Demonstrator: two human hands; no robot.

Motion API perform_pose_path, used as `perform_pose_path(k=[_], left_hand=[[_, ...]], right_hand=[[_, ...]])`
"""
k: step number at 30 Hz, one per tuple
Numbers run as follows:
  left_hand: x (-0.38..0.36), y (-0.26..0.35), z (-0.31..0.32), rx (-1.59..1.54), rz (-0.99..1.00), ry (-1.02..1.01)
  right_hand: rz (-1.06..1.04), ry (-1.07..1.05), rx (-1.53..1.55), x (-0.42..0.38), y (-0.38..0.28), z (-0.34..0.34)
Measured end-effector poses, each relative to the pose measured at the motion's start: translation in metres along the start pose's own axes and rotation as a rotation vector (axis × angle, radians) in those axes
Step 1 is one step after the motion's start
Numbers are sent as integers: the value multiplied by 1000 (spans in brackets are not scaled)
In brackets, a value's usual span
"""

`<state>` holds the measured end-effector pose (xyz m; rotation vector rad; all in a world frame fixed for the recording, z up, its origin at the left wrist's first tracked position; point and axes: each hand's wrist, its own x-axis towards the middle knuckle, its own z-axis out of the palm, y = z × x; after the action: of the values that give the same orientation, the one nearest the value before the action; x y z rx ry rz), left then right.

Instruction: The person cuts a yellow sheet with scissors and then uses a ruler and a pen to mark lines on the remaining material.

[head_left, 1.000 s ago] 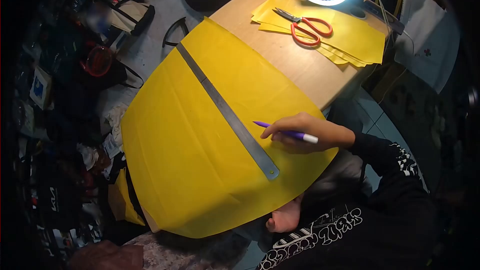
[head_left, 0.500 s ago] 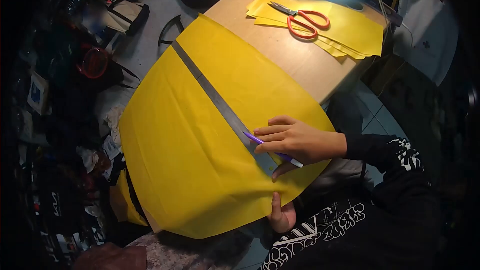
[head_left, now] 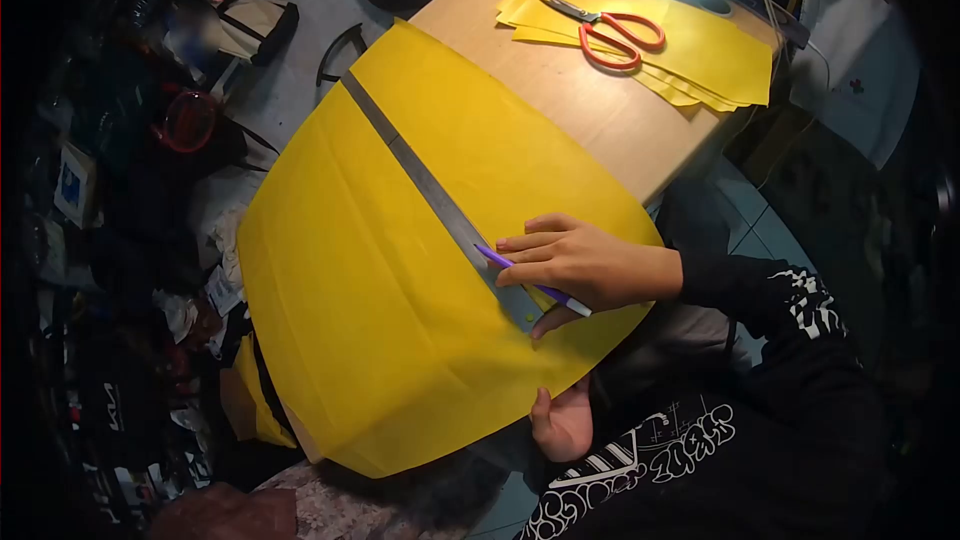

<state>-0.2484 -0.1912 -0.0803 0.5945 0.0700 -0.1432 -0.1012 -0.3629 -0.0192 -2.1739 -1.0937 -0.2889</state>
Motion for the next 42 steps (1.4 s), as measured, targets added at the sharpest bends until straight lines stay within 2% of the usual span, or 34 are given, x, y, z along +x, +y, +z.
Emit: perform_pose_path(k=[1, 2, 5, 7, 9, 11, 13, 15, 18, 21, 24, 27, 30, 33, 34, 38, 41, 42], left_hand=[[-11, 1, -7, -4, -18, 22], [-25, 8, -11, 71, -171, -75], [-37, 24, 3, 147, -345, -130], [-33, 50, 3, 436, -476, -317], [-24, 80, 24, 773, -348, -417], [-5, 107, 38, 1205, -23, -450], [27, 117, 54, 1559, 205, -336], [71, 121, 54, 1840, 386, -386], [114, 116, 43, 1970, 488, -541], [122, 112, 37, 2096, 473, -592], [124, 113, 33, 2110, 453, -596], [125, 112, 37, 2113, 440, -586], [126, 113, 39, 2109, 431, -575], [127, 112, 35, 2070, 442, -559], [127, 112, 34, 2065, 429, -558], [126, 112, 38, 2057, 391, -537], [127, 111, 38, 2047, 384, -532], [127, 111, 38, 2042, 383, -531]], right_hand=[[0, -1, -7, 0, 0, 0], [-1, -3, -16, 0, 0, -1], [-10, -4, -13, 0, 1, 1], [-14, -4, -15, 0, 3, 2], [-14, -7, -23, -1, 2, 2], [-17, -3, -28, 0, 2, 3], [-9, -9, -23, 0, 1, 3], [4, -25, -11, 0, 1, 3], [-1, -13, 2, 1, 0, 2], [-16, 53, 39, 1, -1, 2], [68, -23, 251, 1, -4, -12], [104, 224, 688, 0, 8, -13], [379, 273, 886, 0, 4, -22], [444, 100, 894, 0, 11, -28], [435, 129, 931, -1, 16, -20], [391, 160, 612, -6, 7, -24], [645, 258, 1023, -11, 7, -25], [690, 229, 1101, -12, 10, -29]])
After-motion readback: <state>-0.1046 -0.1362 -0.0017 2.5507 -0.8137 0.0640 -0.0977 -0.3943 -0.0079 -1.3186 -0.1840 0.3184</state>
